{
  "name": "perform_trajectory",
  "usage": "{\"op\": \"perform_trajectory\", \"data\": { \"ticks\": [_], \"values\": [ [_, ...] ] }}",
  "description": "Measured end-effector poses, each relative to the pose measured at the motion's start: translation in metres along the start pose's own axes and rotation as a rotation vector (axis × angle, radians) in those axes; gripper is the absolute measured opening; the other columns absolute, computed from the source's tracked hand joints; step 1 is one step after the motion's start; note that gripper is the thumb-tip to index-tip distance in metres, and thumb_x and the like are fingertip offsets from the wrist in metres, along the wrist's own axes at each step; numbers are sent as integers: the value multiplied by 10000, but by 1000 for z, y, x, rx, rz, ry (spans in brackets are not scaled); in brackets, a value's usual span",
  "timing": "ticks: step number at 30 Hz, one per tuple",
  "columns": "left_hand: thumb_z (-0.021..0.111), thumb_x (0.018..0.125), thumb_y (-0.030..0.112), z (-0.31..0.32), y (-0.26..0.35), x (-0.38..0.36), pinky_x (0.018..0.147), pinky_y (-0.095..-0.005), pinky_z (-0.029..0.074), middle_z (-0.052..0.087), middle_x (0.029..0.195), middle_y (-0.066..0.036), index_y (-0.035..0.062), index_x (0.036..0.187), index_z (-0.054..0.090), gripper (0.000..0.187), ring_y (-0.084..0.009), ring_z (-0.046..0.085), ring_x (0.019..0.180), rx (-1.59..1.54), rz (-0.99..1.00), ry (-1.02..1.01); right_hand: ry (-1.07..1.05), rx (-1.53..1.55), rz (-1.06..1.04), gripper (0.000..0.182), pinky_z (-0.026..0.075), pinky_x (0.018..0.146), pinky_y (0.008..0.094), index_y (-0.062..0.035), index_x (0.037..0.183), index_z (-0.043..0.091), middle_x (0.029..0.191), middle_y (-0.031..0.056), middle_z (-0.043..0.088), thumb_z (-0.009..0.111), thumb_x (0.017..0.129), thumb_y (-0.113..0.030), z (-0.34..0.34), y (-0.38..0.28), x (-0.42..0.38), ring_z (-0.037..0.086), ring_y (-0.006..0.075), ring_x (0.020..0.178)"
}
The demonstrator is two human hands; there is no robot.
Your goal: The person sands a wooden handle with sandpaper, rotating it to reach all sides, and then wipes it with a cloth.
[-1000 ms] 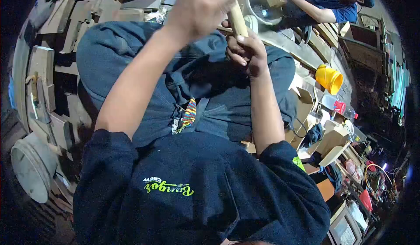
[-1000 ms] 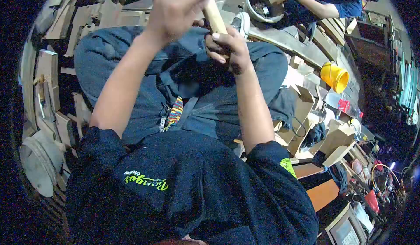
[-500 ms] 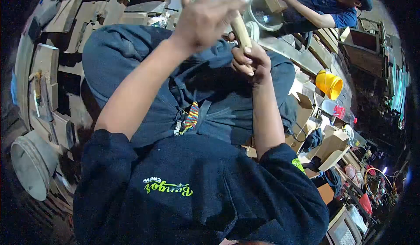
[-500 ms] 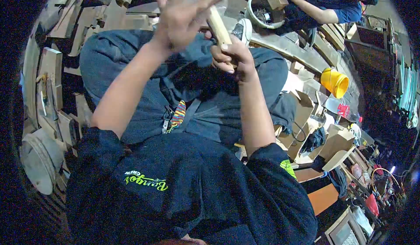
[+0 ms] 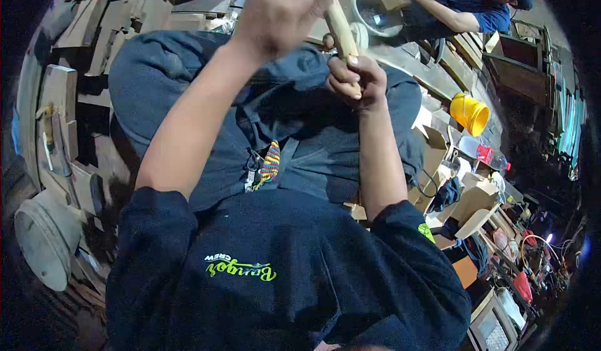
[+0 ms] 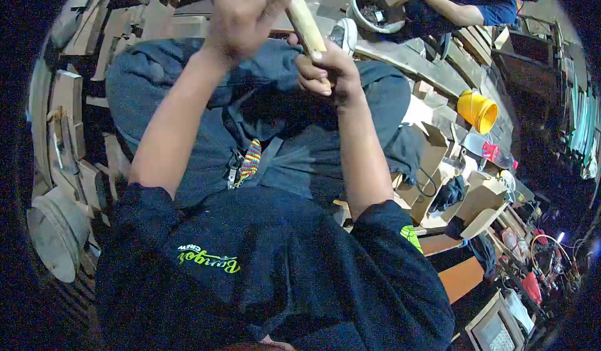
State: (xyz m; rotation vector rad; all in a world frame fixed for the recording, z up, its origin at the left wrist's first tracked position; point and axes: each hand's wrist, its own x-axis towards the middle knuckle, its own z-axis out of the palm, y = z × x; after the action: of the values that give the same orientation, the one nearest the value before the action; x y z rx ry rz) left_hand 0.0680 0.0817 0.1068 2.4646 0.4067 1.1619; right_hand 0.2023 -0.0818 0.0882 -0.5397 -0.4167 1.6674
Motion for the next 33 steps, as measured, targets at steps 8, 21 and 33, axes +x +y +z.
{"op": "perform_trajectory", "data": {
  "ticks": [8, 21, 33],
  "values": [
    [551, 953, 229, -13, 21, 3, 1116, -619, 155, 684, 1224, -69, 167, 1200, 700, 295, -297, 454, 1364, 27, 154, -117, 107, -13, 8, 475, 320, 433, 230, 22, 1306, 409, 593, -54, 393, 552, 913, -203, 3, -3, -4, 355, 61, 355],
    [543, 999, 210, -12, -30, 0, 894, -349, 482, 673, 1112, -93, -16, 1189, 613, 303, -238, 630, 1018, -1057, -1155, 280, 294, -425, -166, 366, 463, 682, 288, -5, 1180, 490, 792, 61, 501, 588, 883, -194, 8, 14, 19, 542, 177, 731],
    [614, 966, 304, -9, -15, -7, 729, -279, 499, 669, 863, -38, -2, 1076, 664, 329, -91, 601, 784, -471, -624, -678, 524, -762, -282, 288, 453, 529, 244, -48, 899, 601, 747, 7, 612, 821, 757, -168, -11, 18, 22, 571, 82, 603]
  ]
}}
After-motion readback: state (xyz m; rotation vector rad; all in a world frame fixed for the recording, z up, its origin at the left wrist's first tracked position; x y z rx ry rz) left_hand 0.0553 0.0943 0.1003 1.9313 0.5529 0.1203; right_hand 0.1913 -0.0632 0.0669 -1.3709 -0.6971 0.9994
